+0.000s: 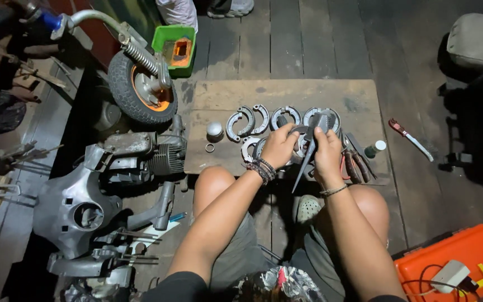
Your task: Assembling motorcycle clutch or brake components on a wooden block on the floor.
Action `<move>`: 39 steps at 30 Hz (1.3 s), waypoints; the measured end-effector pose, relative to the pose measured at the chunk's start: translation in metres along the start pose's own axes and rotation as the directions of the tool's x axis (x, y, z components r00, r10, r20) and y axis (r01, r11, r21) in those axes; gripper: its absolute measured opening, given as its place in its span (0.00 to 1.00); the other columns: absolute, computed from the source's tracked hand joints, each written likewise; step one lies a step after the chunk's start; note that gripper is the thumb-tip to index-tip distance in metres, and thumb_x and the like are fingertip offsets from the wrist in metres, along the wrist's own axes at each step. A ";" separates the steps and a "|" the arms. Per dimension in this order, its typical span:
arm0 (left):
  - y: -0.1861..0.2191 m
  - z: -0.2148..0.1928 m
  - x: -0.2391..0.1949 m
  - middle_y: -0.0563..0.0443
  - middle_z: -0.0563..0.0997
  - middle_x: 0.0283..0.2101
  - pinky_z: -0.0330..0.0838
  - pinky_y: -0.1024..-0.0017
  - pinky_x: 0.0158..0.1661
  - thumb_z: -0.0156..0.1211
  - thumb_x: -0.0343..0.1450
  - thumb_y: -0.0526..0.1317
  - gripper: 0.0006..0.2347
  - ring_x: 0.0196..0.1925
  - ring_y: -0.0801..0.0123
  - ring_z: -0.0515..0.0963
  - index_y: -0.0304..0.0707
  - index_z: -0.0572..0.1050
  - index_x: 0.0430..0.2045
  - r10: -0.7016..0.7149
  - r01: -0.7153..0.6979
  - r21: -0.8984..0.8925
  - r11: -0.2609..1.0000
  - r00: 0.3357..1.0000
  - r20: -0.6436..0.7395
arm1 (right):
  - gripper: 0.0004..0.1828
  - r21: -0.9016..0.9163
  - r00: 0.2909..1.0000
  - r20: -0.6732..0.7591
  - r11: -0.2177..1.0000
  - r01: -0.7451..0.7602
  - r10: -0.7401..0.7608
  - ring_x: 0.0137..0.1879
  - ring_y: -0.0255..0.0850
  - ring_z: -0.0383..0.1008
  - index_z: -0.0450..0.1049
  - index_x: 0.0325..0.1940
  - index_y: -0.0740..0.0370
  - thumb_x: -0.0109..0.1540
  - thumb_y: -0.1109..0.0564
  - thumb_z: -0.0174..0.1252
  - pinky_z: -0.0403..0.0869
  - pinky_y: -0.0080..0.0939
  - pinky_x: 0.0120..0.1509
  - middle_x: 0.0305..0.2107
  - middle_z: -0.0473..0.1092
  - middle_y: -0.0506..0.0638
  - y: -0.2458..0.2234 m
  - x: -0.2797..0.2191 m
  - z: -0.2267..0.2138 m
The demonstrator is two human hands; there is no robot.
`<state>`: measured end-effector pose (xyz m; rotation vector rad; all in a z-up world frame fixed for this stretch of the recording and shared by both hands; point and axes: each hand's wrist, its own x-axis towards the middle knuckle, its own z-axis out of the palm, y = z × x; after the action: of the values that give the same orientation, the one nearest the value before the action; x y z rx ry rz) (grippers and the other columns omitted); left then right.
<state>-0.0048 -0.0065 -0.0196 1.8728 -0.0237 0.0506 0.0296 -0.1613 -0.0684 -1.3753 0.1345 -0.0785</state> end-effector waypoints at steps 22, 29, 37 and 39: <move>-0.003 0.014 -0.001 0.45 0.81 0.19 0.75 0.57 0.41 0.50 0.74 0.42 0.11 0.34 0.50 0.84 0.43 0.79 0.44 0.020 -0.019 0.045 0.999 1.000 -0.016 | 0.11 -0.107 1.000 -0.021 0.994 0.017 -0.020 0.26 0.29 0.66 0.73 0.33 0.56 0.69 0.52 0.59 0.66 0.28 0.31 0.22 0.70 0.43 -0.017 -0.013 -0.003; 0.004 0.008 0.001 0.46 0.81 0.20 0.76 0.59 0.40 0.50 0.74 0.41 0.11 0.34 0.53 0.84 0.44 0.79 0.44 0.034 -0.032 0.038 0.999 0.998 -0.049 | 0.10 -0.323 0.985 0.063 0.930 0.174 -0.162 0.32 0.34 0.67 0.75 0.35 0.57 0.69 0.54 0.59 0.67 0.37 0.36 0.24 0.70 0.49 -0.004 -0.005 -0.014; 0.006 0.006 -0.004 0.38 0.85 0.32 0.76 0.53 0.45 0.51 0.74 0.43 0.12 0.43 0.42 0.84 0.41 0.80 0.44 0.067 -0.051 0.136 0.989 0.991 -0.115 | 0.08 -0.594 0.831 0.337 0.585 0.553 -0.443 0.56 0.61 0.70 0.78 0.46 0.65 0.68 0.57 0.58 0.66 0.57 0.63 0.48 0.70 0.60 -0.041 -0.025 -0.005; -0.002 0.011 -0.003 0.39 0.85 0.36 0.76 0.52 0.46 0.54 0.73 0.43 0.11 0.46 0.43 0.83 0.43 0.81 0.43 0.065 -0.050 0.144 0.988 0.992 -0.104 | 0.09 -0.564 0.803 0.360 0.575 0.593 -0.474 0.56 0.64 0.69 0.77 0.45 0.67 0.68 0.57 0.58 0.65 0.59 0.64 0.48 0.69 0.63 -0.039 -0.023 -0.007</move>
<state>-0.0079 -0.0165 -0.0249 2.0084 0.0012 0.1987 0.0068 -0.1723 -0.0301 -2.0988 -0.4676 -0.4670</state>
